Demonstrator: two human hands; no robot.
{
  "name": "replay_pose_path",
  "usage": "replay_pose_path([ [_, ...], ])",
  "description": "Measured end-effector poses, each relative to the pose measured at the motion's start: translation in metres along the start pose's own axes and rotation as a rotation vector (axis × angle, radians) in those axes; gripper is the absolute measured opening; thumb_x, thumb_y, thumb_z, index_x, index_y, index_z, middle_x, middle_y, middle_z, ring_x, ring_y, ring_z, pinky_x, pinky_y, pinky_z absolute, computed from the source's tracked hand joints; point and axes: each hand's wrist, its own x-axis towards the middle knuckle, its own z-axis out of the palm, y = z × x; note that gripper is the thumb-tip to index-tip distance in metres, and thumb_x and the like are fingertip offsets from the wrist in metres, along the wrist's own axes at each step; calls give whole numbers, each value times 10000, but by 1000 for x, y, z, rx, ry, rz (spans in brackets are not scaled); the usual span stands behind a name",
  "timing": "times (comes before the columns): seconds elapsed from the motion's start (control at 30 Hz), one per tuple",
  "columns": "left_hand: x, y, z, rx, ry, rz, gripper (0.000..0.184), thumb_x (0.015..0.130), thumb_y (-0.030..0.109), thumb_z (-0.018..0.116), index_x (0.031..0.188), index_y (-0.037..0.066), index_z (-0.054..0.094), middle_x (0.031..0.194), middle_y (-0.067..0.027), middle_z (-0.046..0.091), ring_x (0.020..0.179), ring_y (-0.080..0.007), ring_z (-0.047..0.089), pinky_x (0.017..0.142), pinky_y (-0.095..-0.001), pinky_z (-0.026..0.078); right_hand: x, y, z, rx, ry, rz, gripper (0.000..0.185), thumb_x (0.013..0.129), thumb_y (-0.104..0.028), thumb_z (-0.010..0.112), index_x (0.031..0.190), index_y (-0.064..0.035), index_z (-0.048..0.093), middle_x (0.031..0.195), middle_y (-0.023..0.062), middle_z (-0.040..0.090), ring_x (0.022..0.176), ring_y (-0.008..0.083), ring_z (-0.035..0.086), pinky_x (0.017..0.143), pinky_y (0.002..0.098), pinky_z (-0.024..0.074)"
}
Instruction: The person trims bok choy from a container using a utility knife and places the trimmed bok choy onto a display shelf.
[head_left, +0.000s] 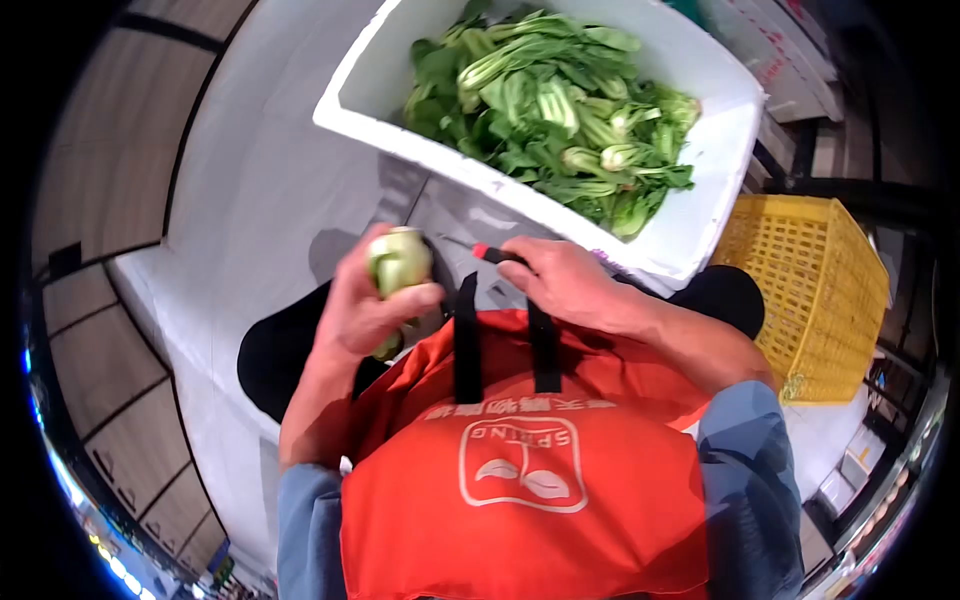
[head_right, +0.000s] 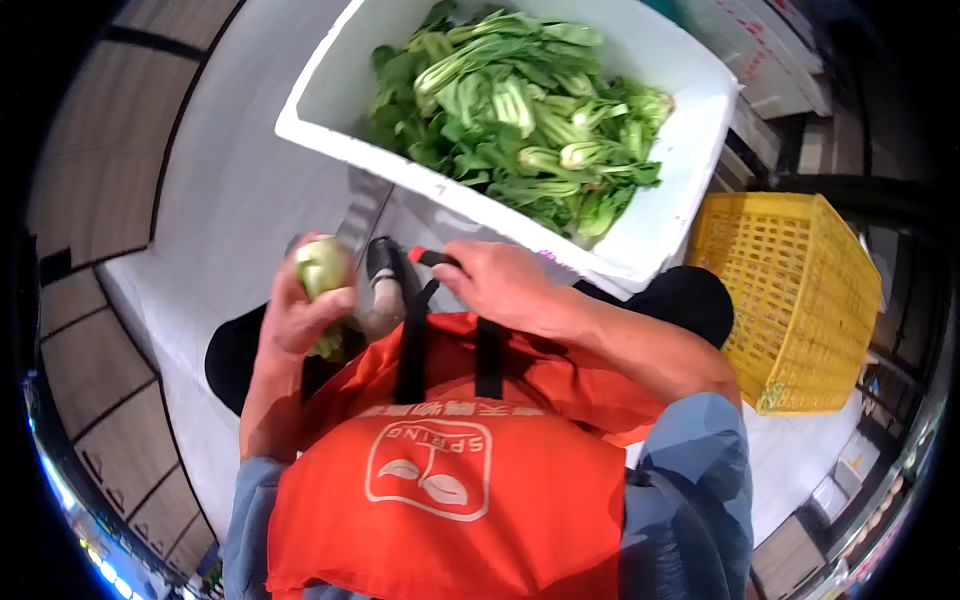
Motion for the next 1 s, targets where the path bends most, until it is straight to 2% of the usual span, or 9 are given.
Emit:
replay_pose_path([
  [0.17,27,8,-14,304,307,206,379,728,113,864,963,53,572,798,4,599,717,-87,588,655,-242,505,5,6,-32,264,35,52,381,985,-388,574,1019,-10,614,777,167,633,730,288,636,645,419,484],
  [0.23,65,29,0,604,350,326,357,742,108,849,974,42,586,803,-29,642,728,-102,608,664,-261,515,2,12,-72,670,318,19,435,950,-423,648,1107,-23,583,848,27,637,725,147,590,622,304,483],
  [0.3,107,55,32,859,277,401,272,790,47,792,982,35,601,800,-25,628,749,-106,614,705,-253,522,-10,13,-108,1071,349,18,377,912,-378,712,1080,-78,559,748,-15,506,598,55,476,530,230,419],
  [0.37,152,33,28,889,138,507,297,784,81,790,1028,43,626,880,-57,665,766,-152,660,692,-293,544,-11,15,-119,1150,484,12,306,906,-305,723,1037,-88,552,720,-34,463,551,48,424,496,226,384],
  [0.43,236,22,54,1375,-252,733,307,768,68,744,1056,65,640,967,-56,667,831,-244,688,708,-369,560,-15,29,-142,1318,610,34,247,911,-234,707,1029,-90,545,722,-36,470,549,58,436,496,233,384],
  [0.5,284,0,69,1413,-456,727,332,765,22,657,1088,94,638,1081,-64,649,963,-306,662,777,-426,544,-18,33,-148,1365,621,62,200,921,-196,676,1021,-90,539,726,-28,480,558,63,452,496,235,385],
  [0.7,348,-54,76,1617,-834,637,304,804,-53,543,1068,82,608,1183,-95,525,1061,-297,608,854,-423,512,-31,41,-153,1443,592,169,192,926,-196,660,1018,-88,531,730,-16,508,553,66,462,484,233,391],
  [0.87,353,-51,73,1696,-799,771,321,729,-10,669,1029,94,626,1127,-66,556,1073,-287,605,878,-416,511,-31,48,-156,1458,549,219,203,922,-209,670,986,-88,522,717,-20,512,550,66,465,477,234,386],
  [1.0,327,-30,59,1261,-495,884,302,685,142,807,922,79,631,1194,-34,617,1106,-275,595,903,-383,523,-34,43,-157,1460,543,218,203,922,-208,667,983,-83,518,715,-22,505,551,65,461,476,235,382],
])
